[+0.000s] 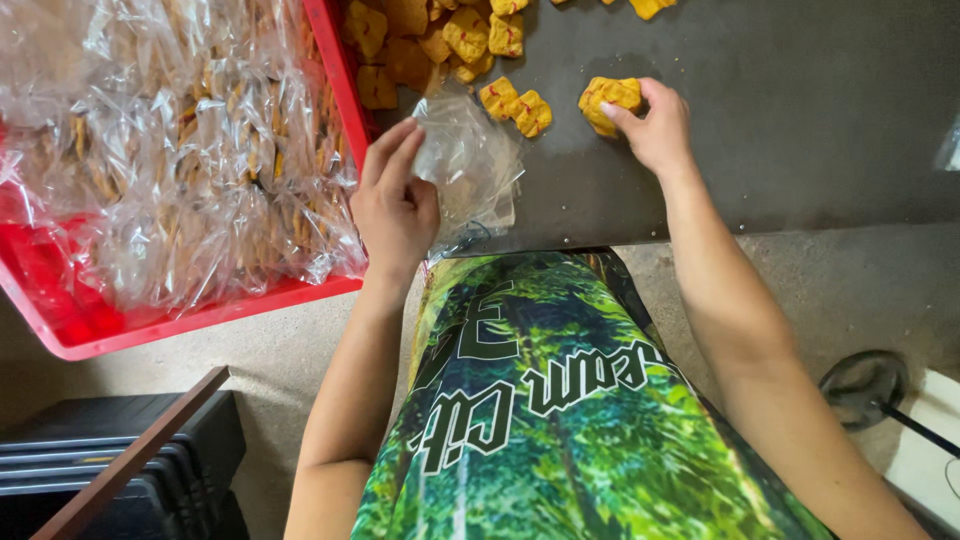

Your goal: The person places individual biscuits one at a time into plastic bags and puts the filled bags into a red crate.

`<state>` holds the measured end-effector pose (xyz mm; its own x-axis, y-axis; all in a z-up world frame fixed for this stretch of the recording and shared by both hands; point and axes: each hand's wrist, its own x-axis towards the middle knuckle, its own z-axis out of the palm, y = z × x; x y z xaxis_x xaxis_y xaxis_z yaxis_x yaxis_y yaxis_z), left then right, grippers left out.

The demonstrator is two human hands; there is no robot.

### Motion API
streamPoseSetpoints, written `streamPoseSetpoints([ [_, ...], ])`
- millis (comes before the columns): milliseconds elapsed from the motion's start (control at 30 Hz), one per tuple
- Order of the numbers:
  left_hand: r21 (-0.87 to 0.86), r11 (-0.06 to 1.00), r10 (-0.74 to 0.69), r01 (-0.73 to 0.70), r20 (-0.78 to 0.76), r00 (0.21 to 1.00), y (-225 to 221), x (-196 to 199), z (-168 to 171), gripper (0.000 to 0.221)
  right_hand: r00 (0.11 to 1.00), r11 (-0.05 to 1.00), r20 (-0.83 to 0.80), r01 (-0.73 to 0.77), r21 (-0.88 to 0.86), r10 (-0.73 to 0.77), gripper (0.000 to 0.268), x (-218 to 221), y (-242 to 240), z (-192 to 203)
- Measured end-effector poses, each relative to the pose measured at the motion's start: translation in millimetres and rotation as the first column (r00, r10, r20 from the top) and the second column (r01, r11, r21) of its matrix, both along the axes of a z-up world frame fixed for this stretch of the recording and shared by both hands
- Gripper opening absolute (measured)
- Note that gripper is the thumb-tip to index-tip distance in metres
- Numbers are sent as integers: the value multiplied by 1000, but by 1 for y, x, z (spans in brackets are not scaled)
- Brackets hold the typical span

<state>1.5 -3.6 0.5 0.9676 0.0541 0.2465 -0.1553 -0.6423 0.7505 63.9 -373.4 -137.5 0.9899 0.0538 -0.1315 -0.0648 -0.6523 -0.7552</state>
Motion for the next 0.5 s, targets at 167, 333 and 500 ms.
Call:
streamPoseSetpoints([
  [167,51,988,-144,146,-44,989,-21,-12,-3,55,996,932,-22,90,350,-88,25,-3,22,27],
  [333,36,988,-128,151,-360,924,-69,1,-59,52,995,761,-39,96,641,-93,27,-29,61,90],
  [500,-130,988,-112,81,-253,961,-115,12,-88,57,983,942,147,59,330,-113,41,-59,110,121],
])
